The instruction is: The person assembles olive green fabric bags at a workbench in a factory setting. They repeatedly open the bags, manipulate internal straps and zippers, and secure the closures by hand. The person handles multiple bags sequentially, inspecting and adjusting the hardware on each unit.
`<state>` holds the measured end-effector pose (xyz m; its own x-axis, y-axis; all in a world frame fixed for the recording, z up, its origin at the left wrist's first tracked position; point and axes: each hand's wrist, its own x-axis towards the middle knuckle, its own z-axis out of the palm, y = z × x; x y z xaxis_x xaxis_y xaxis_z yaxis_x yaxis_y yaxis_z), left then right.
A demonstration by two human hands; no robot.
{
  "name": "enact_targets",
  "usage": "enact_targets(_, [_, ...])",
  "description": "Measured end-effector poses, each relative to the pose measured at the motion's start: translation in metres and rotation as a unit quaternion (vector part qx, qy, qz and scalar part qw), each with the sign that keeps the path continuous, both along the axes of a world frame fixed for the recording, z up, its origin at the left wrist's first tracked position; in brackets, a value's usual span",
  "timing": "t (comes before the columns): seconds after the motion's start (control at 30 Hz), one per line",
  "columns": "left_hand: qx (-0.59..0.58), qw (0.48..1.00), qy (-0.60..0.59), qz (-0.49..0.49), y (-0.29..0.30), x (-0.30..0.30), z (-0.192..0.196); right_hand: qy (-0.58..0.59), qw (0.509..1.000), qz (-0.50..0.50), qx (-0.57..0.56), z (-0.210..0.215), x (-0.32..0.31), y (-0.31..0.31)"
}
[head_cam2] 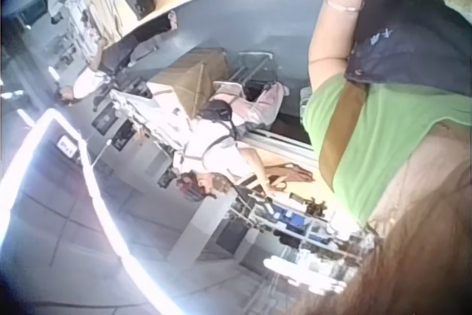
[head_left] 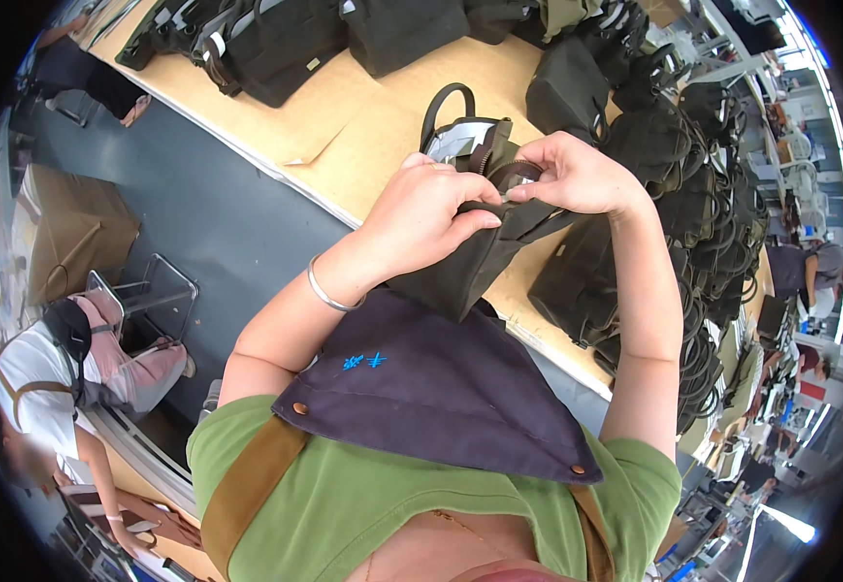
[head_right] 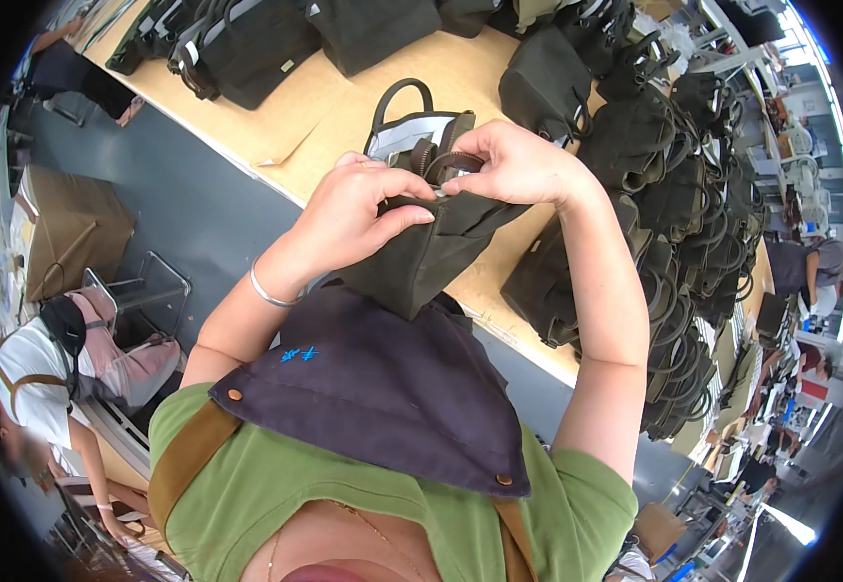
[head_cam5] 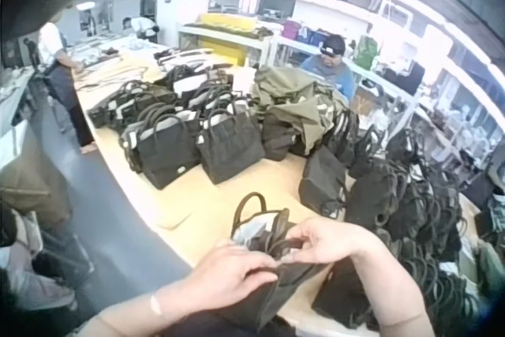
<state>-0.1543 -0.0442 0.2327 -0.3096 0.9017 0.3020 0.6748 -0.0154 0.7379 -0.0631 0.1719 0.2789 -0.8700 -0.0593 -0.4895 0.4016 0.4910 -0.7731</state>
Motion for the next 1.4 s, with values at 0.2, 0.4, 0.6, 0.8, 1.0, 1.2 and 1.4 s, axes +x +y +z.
enact_targets(0.2, [0.01,1.0,-0.017,0.024,-0.001,0.003,-0.003,-0.007,0.997,0.035,-0.073,0.001,-0.002,0.003])
enact_targets(0.4, [0.011,0.998,-0.037,0.044,-0.003,0.001,-0.007,-0.013,0.992,0.024,-0.124,0.005,-0.006,0.0])
enact_targets(0.6, [0.011,0.997,-0.06,0.037,-0.004,0.0,-0.009,-0.02,0.992,0.048,-0.115,0.01,-0.008,-0.003])
enact_targets(0.8, [-0.007,0.996,-0.079,0.041,-0.008,0.002,-0.005,-0.014,0.993,0.03,-0.111,0.014,-0.005,-0.011])
enact_targets(1.0, [0.001,0.995,-0.088,0.044,-0.008,0.001,-0.007,-0.005,0.995,0.024,-0.099,0.014,-0.005,-0.013])
enact_targets(1.2, [0.004,0.994,-0.101,0.045,-0.008,0.001,-0.007,0.011,0.995,0.051,-0.09,0.011,-0.004,-0.01])
enact_targets(1.4, [0.003,0.992,-0.114,0.053,-0.008,0.005,-0.009,0.008,0.995,0.073,-0.071,0.01,-0.004,-0.007])
